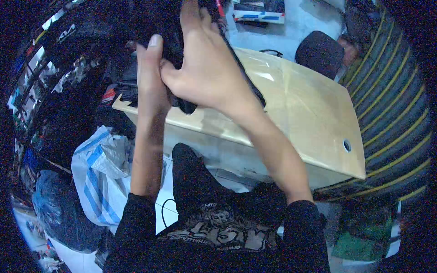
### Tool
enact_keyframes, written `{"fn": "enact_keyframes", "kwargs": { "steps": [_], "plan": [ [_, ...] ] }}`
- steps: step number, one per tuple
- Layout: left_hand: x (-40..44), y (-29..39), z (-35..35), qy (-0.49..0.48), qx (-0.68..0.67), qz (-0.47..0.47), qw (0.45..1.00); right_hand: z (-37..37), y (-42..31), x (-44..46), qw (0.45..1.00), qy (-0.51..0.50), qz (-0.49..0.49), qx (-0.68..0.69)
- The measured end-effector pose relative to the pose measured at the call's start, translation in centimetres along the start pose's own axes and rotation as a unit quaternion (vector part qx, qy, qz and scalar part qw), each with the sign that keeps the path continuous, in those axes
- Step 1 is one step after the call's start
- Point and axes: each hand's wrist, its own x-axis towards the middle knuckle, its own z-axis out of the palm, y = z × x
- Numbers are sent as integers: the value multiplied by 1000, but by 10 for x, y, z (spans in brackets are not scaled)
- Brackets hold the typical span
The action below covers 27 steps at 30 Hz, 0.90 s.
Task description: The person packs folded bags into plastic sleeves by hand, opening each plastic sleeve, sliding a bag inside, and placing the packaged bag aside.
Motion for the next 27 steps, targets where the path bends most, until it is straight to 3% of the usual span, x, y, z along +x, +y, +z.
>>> {"fn": "enact_keyframes", "kwargs": {
  "steps": [2, 3, 4, 5, 8, 9, 10, 12, 13, 15, 17, 18, 19, 20, 21, 22, 23, 26, 27],
  "plan": [
    [-5, 5, 3, -49, -9, -31, 998, -30, 7, 6, 990, -135, 7, -32],
    [-1, 0, 5, -129, 26, 12, 991, -40, -2, 8, 989, -140, 48, -10],
    [-3, 16, 19, -147, -9, 22, 989, -50, -12, 9, 986, -144, 89, 10],
    [0, 19, 23, -186, 11, 27, 982, -60, -21, 11, 980, -145, 130, 30],
    [10, 2, 33, -266, 112, 65, 955, -82, 6, 1, 976, -45, 177, -118],
    [7, -8, 46, -233, 18, 122, 965, -97, 20, 0, 977, -41, 177, -115],
    [3, -6, 44, -246, 24, 49, 968, -111, 30, 0, 978, -33, 171, -113],
    [-16, -23, 39, -236, 64, 41, 969, -151, 42, -4, 956, -30, 284, -62],
    [-26, -26, 25, -325, 205, 40, 922, -170, 37, -1, 955, -35, 277, -95],
    [-49, -42, 11, -427, 432, 136, 783, -219, 46, -10, 937, -41, 338, -81],
    [-69, -67, -5, -433, 500, 186, 727, -249, 28, -22, 914, -39, 387, -110],
    [-78, -80, -14, -433, 527, 201, 704, -258, 20, -33, 907, -35, 415, -60],
    [-83, -92, -21, -438, 520, 207, 703, -271, 13, -43, 902, -80, 415, -81],
    [-81, -106, -27, -441, 515, 219, 702, -292, 9, -57, 859, -127, 485, -103],
    [-79, -114, -29, -444, 511, 228, 700, -323, 13, -82, 782, -162, 563, -213],
    [-78, -117, -29, -430, 499, 208, 723, -335, 6, -104, 740, -209, 574, -280],
    [-76, -119, -26, -416, 487, 189, 744, -309, -7, -106, 852, -155, 496, -58],
    [-71, -122, -14, -354, 399, 181, 826, -298, -30, -134, 771, -217, 595, 64],
    [-73, -122, -10, -341, 391, 165, 839, -284, -33, -132, 790, -295, 535, 52]
  ]
}}
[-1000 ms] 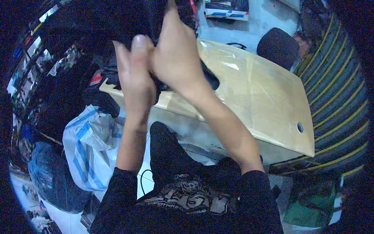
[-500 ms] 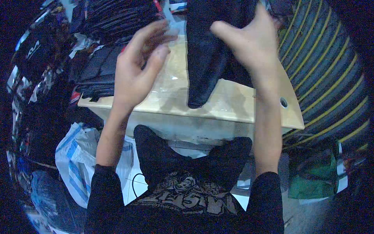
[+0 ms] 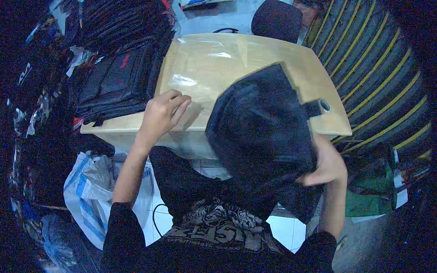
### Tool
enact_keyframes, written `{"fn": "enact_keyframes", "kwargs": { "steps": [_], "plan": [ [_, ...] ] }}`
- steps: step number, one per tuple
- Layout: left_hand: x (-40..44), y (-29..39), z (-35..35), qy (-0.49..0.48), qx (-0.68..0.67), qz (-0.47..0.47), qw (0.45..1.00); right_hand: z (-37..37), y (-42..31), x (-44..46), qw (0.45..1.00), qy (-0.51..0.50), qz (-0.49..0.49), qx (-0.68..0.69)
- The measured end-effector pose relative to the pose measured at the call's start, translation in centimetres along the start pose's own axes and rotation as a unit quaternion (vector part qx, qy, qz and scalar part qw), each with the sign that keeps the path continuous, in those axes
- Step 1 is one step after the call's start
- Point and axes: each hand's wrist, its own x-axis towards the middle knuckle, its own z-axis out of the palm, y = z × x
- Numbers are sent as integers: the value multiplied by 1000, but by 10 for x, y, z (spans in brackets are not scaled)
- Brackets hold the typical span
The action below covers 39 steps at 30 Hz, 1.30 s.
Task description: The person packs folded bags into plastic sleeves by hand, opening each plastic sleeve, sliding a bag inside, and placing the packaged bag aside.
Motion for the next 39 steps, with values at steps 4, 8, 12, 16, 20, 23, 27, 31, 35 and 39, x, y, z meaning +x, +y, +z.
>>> {"fn": "enact_keyframes", "kwargs": {
  "steps": [4, 8, 12, 16, 20, 23, 27, 31, 35, 39],
  "plan": [
    [-1, 0, 8, -10, 11, 0, 1000, 27, 14, 10, 966, -241, -19, -96],
    [3, 0, 13, 35, -15, -4, 999, 47, 18, 21, 960, -267, -24, -81],
    [8, 6, 11, 71, -46, -5, 996, 59, 22, 41, 971, -231, -23, -56],
    [13, 8, 11, 99, -80, 7, 992, 72, 24, 60, 989, -131, 47, -53],
    [16, 7, 11, 106, -114, 26, 987, 72, 5, 75, 976, -71, 63, -197],
    [17, 12, 4, 101, -154, -9, 983, 63, -21, 84, 962, -99, 117, -227],
    [12, 11, 1, 98, -216, -55, 970, 62, -22, 90, 945, -73, 143, -286],
    [20, 21, 7, 131, -129, 52, 982, 65, -25, 98, 944, -53, 119, -303],
    [23, 36, 17, 131, -46, 100, 985, 66, -39, 113, 936, -69, 145, -314],
    [23, 40, 21, 104, -151, 38, 982, 68, -31, 127, 923, -54, 141, -354]
  ]
}}
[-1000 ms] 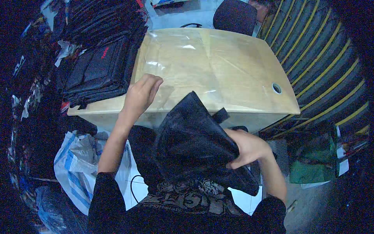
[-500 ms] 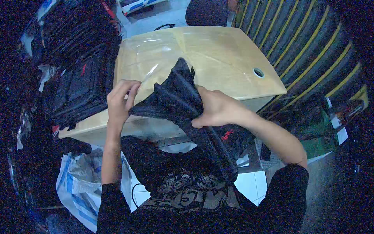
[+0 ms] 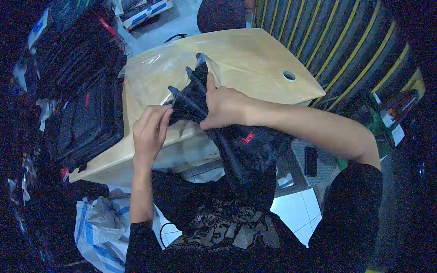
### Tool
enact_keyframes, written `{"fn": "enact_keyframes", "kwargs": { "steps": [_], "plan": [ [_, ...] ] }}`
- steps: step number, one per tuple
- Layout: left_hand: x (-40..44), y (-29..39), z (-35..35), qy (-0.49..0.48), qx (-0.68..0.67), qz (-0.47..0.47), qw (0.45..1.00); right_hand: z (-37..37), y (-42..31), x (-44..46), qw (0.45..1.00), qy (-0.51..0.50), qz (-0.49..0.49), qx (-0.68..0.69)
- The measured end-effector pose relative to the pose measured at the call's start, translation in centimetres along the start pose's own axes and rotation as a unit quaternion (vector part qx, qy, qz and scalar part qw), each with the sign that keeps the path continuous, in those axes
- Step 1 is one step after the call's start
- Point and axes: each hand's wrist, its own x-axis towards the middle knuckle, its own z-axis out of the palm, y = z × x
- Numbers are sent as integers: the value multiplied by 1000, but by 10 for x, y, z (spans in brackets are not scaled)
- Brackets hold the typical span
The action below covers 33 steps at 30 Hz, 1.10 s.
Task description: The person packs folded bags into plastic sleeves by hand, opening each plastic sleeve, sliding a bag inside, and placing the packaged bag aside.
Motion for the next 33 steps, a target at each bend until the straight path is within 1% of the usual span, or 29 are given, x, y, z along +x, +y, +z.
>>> {"fn": "enact_keyframes", "kwargs": {
  "steps": [1, 2, 4, 8, 9, 12, 13, 14, 16, 17, 18, 20, 21, 24, 25, 26, 28, 30, 31, 33],
  "plan": [
    [3, 1, -1, -3, -2, 5, 1000, -5, -8, 1, 999, -29, 32, -26],
    [5, 2, -1, -9, -5, 9, 1000, -4, -8, 5, 999, -25, 26, -33],
    [5, 2, 2, -23, 42, 38, 998, -4, -8, 13, 999, -17, 14, -47],
    [2, 8, 14, -35, 105, 69, 992, -5, -14, 21, 995, -62, -3, -72],
    [-3, 6, 16, -27, 118, 78, 990, -4, -12, 22, 997, -41, -15, -71],
    [-15, 3, 18, -46, 124, 53, 990, -10, 2, 31, 997, -57, -5, -42],
    [-18, 1, 19, -41, 100, 53, 993, -4, 12, 39, 998, -16, 9, -58],
    [-23, 0, 20, -47, 107, 42, 992, -1, 31, 50, 1000, -3, -21, -14],
    [-35, -2, 18, -58, 119, 21, 991, -7, 47, 58, 994, 24, -80, 73],
    [-39, -4, 18, -52, 118, 26, 991, -7, 56, 55, 991, 1, -59, 120],
    [-41, -4, 19, -64, 126, 23, 990, 0, 59, 54, 981, 8, -24, 191],
    [-46, -3, 17, -92, 143, 15, 985, 22, 68, 54, 942, 18, 46, 332],
    [-47, -4, 17, -100, 153, 9, 983, 13, 62, 47, 839, -86, 155, 514],
    [-55, -7, 11, -116, 145, -22, 982, 33, 93, 33, 714, -110, 78, 687],
    [-57, -7, 9, -127, 120, -28, 984, 45, 101, 27, 680, -86, 73, 724],
    [-58, -10, 9, -109, 124, -22, 986, 57, 110, 20, 644, -63, 68, 759],
    [-63, -16, 11, -82, 131, -12, 988, 80, 129, -2, 694, -28, -2, 720],
    [-64, -20, 9, -79, 135, -14, 988, 105, 141, -32, 522, -81, -10, 849],
    [-66, -21, 9, -71, 140, -11, 988, 112, 128, -48, 498, -55, 15, 865],
    [-72, -22, 7, -67, 147, -8, 987, 182, 141, -90, 509, -62, 40, 857]
  ]
}}
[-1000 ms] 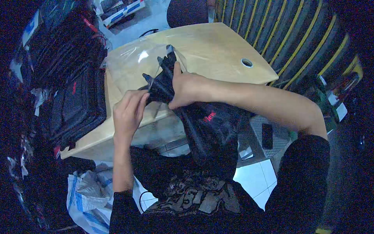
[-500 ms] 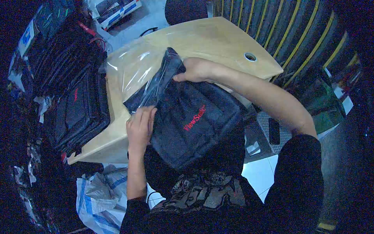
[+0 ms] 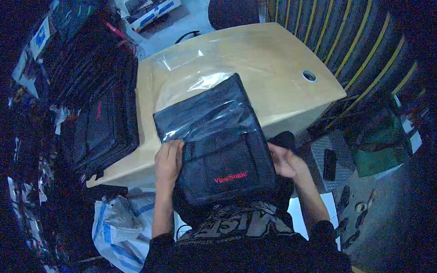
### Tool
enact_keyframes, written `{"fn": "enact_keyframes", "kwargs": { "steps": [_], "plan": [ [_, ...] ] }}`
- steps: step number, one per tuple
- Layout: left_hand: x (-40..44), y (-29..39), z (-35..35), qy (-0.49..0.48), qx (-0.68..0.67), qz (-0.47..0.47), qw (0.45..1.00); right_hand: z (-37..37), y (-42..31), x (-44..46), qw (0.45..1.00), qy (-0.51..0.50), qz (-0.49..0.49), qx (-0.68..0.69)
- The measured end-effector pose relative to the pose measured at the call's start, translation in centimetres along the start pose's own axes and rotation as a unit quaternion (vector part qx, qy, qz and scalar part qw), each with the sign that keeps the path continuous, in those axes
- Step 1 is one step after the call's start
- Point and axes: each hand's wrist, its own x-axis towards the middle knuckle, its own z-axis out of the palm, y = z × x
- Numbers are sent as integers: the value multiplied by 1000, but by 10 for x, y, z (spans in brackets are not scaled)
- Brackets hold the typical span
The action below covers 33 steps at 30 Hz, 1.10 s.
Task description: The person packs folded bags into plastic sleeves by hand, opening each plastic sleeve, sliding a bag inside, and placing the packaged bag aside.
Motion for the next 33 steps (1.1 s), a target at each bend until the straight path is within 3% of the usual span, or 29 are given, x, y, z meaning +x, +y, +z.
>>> {"fn": "enact_keyframes", "kwargs": {
  "steps": [2, 4, 7, 8, 9, 10, 11, 12, 15, 16, 17, 18, 20, 22, 25, 28, 29, 33],
  "plan": [
    [-4, 1, 6, 13, 1, -5, 1000, -26, 33, -24, 985, 10, 65, -159],
    [-3, 2, 10, 20, -5, -3, 1000, 79, 20, -22, 921, 164, 105, -338],
    [11, 3, 4, -43, -53, 17, 998, 78, 10, -12, 976, 143, 13, -162],
    [18, 6, 2, -55, -70, 16, 996, 81, -3, -12, 980, 168, 63, -83],
    [21, 6, -1, -89, -89, 12, 992, 82, -9, -16, 953, 133, -81, -258],
    [26, 6, -4, -86, -103, 36, 990, 83, -12, -21, 876, 91, -220, -420],
    [32, 8, -7, -81, -115, 63, 988, 83, -15, -25, 750, 44, -349, -561],
    [41, 14, -12, -94, -120, 93, 984, 86, -14, -24, 825, 70, -310, -466],
    [54, 38, -30, -144, -115, 150, 971, 95, -28, -14, 866, 130, -265, -404],
    [56, 44, -35, -156, -103, 155, 970, 95, -31, -8, 808, 158, -296, -485],
    [57, 48, -38, -167, -91, 161, 968, 101, -35, -5, 818, 164, -312, -455],
    [54, 45, -42, -175, -65, 163, 969, 83, -44, 12, 973, 62, -189, -113],
    [49, 36, -35, -150, -57, 119, 980, 69, -48, 33, 968, -64, -112, 215],
    [45, 32, -25, -115, -64, 68, 989, 87, -19, 32, 953, -75, -250, 153],
    [56, 45, -19, -73, -33, 42, 996, 123, 1, 34, 978, 67, -190, -46],
    [63, 59, -9, -148, -53, -4, 988, 121, 8, 58, 967, 141, -206, 47],
    [71, 64, -7, -173, -45, -27, 983, 123, 4, 60, 963, 151, -224, 11],
    [107, 72, 25, -134, -20, 44, 990, 126, -1, 62, 946, 182, -257, -79]
  ]
}}
